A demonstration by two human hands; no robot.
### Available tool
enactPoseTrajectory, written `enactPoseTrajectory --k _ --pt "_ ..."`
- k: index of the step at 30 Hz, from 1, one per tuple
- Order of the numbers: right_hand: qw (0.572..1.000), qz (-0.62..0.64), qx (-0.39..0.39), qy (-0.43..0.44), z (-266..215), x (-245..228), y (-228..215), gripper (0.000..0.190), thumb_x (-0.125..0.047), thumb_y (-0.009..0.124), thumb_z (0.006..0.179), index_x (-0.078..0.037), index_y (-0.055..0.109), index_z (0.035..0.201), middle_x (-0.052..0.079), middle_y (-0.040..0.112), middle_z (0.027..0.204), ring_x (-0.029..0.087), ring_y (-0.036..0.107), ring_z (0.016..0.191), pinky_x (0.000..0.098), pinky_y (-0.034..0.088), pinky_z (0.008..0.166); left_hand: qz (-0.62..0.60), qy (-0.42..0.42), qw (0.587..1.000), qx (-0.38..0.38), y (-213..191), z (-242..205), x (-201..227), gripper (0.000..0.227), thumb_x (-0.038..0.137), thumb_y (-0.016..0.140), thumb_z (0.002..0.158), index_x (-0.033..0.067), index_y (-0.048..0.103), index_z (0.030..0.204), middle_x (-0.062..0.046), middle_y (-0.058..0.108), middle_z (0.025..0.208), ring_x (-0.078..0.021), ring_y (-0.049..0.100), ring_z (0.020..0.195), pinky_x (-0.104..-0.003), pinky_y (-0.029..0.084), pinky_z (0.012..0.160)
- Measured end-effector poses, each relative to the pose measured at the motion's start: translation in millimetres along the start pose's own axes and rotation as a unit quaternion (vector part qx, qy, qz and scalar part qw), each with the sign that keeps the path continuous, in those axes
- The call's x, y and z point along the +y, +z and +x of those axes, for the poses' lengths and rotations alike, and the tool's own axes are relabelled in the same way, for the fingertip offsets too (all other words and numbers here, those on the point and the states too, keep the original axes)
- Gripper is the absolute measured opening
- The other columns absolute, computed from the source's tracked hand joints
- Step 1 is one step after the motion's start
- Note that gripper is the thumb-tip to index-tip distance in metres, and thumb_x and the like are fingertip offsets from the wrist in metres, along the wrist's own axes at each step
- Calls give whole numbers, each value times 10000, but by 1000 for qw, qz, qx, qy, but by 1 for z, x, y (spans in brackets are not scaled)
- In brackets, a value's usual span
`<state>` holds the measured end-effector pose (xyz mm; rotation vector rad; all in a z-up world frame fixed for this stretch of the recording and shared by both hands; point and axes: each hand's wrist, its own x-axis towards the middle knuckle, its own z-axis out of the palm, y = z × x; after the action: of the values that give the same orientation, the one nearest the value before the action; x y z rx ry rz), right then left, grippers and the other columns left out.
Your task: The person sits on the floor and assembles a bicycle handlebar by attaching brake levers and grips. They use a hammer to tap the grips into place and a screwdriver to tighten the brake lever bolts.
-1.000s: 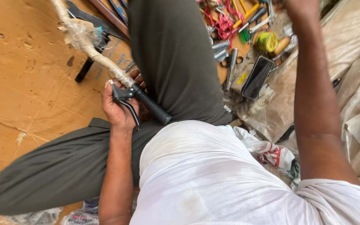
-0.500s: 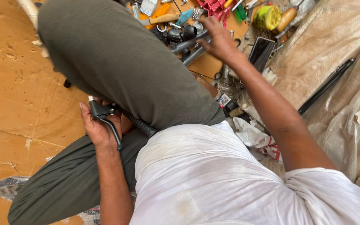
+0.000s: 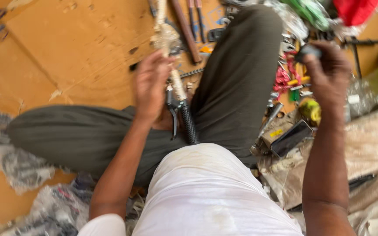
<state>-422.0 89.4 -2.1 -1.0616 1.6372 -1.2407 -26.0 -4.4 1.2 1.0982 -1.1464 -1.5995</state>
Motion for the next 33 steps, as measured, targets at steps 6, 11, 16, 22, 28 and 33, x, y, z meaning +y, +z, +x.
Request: enactPoseTrajectory --k 6,11,16,22,28,33 --pt "927 -185 -192 -261 33 -97 111 527 -46 904 871 -19 645 1329 124 680 1227 255 694 1084 349 574 964 4 -72 983 -167 49 30 -3 575 367 545 1056 90 362 1525 -16 596 1249 -117 692 1006 -303 638 830" --pt "922 12 -355 -158 99 -47 201 589 30 745 984 -74 494 1506 145 571 1458 254 650 1274 382 612 1017 -87 -25 993 -79 -21 52 16 441 261 620 1132 18 543 1491 -65 672 1127 -138 660 947 -326 617 835" --pt "939 -69 -321 -99 146 63 255 807 10 719 823 -63 364 1545 126 536 1458 246 642 1193 379 593 903 -235 -127 961 -67 -44 79 -1 379 219 403 1067 128 526 1415 -62 673 1089 -165 719 905 -375 670 765" --pt "959 -61 -276 -11 168 185 272 881 -92 707 837 -111 314 1625 153 631 1143 243 638 882 387 571 798 -341 -45 927 -147 10 101 -44 473 -49 448 983 78 534 1430 -127 643 1265 -265 674 1065 -419 621 878" --pt "822 -372 -429 -42 184 206 294 489 -294 824 750 -98 737 1188 164 747 1061 307 704 945 419 554 861 -367 -86 918 -125 -38 89 -32 401 22 560 913 86 570 1309 -113 661 1178 -236 697 1030 -376 616 892" --pt "851 -178 -419 -263 171 211 340 481 -429 843 789 -82 715 1098 154 712 1096 325 623 1087 463 471 985 -237 -98 964 71 -99 80 -50 199 118 716 968 74 618 1136 -85 637 961 -188 666 773 -370 571 674"
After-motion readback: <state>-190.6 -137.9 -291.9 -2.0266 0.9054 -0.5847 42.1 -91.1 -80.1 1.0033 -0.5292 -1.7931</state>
